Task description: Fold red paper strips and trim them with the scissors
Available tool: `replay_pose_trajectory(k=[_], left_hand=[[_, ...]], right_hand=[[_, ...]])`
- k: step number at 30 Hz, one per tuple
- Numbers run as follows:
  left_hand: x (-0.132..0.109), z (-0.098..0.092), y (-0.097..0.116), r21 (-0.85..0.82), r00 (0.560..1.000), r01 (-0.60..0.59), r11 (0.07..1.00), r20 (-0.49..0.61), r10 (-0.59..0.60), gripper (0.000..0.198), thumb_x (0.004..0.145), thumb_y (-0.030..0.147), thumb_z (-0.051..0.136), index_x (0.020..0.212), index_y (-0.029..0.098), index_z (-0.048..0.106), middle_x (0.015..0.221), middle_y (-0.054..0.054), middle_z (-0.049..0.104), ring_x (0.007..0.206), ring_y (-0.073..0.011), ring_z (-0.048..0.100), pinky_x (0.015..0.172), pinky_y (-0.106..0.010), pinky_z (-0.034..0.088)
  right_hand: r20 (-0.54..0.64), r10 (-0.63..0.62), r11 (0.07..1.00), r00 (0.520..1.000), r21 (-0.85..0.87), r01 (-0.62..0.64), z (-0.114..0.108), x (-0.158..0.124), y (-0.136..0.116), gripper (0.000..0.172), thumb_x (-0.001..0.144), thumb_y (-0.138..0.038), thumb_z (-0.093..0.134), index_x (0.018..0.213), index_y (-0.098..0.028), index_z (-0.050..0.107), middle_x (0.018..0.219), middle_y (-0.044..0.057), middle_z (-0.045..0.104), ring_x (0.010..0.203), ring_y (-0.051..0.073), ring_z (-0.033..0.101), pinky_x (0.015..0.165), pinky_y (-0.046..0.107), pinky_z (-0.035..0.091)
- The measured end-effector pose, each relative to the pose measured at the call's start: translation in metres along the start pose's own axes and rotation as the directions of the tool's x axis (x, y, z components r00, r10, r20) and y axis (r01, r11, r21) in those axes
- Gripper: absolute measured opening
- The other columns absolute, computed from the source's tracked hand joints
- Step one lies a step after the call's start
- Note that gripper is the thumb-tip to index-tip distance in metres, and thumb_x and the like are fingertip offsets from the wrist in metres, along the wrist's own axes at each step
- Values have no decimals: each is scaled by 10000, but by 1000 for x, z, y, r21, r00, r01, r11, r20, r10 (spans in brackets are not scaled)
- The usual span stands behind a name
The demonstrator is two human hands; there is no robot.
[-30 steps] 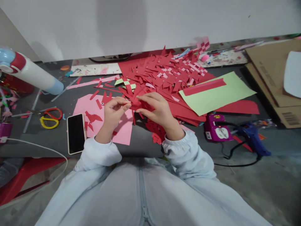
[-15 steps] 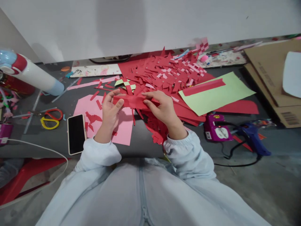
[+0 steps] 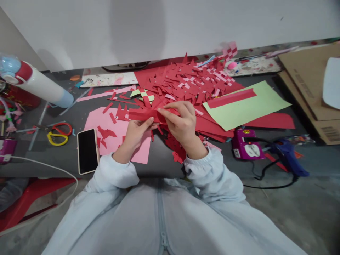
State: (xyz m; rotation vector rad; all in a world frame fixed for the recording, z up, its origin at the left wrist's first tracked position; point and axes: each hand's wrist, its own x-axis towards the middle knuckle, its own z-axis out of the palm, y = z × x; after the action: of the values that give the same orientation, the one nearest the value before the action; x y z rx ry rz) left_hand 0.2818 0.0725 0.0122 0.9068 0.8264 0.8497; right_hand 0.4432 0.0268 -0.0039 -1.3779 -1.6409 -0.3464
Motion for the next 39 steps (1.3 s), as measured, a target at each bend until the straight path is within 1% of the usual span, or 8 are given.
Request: replay_pose_trajectory(k=[5,9,14,18,26,29,34,39], left_hand=[[-2,0,-3,-20,999,-33,999,15,33,330,626,363,869,875,177,757,899,-41,776,750,-161,732,750,-301,599],[-4,-2,-3,10,998,-51,999,34,51,330,635,400,858,853,171,763,860,-43,773,790,-181,733,812,-341,592],[-7,-2,-1,70,996,-76,995,41,74,345,656,456,834,835,169,767,817,-40,770,743,-171,726,801,-341,594],[-8,-3,-1,159,990,-137,978,37,133,342,669,469,821,834,174,771,784,-35,764,663,-155,709,732,-323,601],[-6,-9,5,403,950,-292,867,17,312,213,675,397,823,735,197,779,732,-22,754,688,-171,696,716,-308,556],[-5,-9,6,399,940,-321,859,20,342,230,655,378,842,754,187,760,756,-28,747,703,-162,683,705,-293,538],[-1,-12,7,318,931,-365,875,109,349,262,677,389,835,859,223,746,993,-42,741,847,-159,679,775,-293,536],[1,-19,13,373,910,-401,837,270,316,240,686,406,831,842,240,759,919,-41,727,877,-175,668,836,-327,524]], right_hand=[[58,19,1000,998,23,-20,1,-1,-1,244,897,-351,619,1113,-284,710,1030,79,696,972,232,588,882,432,468],[86,15,994,996,104,-24,1,2,0,269,876,-423,637,1069,-258,726,999,75,717,949,224,623,885,414,496],[113,69,964,991,248,-96,0,3,-2,284,863,-447,646,1022,-232,740,947,76,727,910,208,661,851,364,537],[177,114,948,977,276,-161,0,2,-3,304,873,-445,632,1076,-247,741,943,74,720,872,195,663,806,341,546],[223,50,955,974,273,-112,1,3,-3,239,896,-367,593,1010,-230,753,854,73,691,793,182,634,721,340,523],[212,37,950,977,296,-100,0,3,-4,222,894,-366,587,938,-224,753,822,66,682,756,169,620,688,322,516],[211,20,918,977,383,-102,0,3,-7,195,885,-350,608,898,-214,747,792,52,675,727,148,615,683,300,513],[257,26,857,966,492,-154,-2,3,-8,197,882,-354,617,893,-208,748,798,46,667,725,135,608,678,277,506]])
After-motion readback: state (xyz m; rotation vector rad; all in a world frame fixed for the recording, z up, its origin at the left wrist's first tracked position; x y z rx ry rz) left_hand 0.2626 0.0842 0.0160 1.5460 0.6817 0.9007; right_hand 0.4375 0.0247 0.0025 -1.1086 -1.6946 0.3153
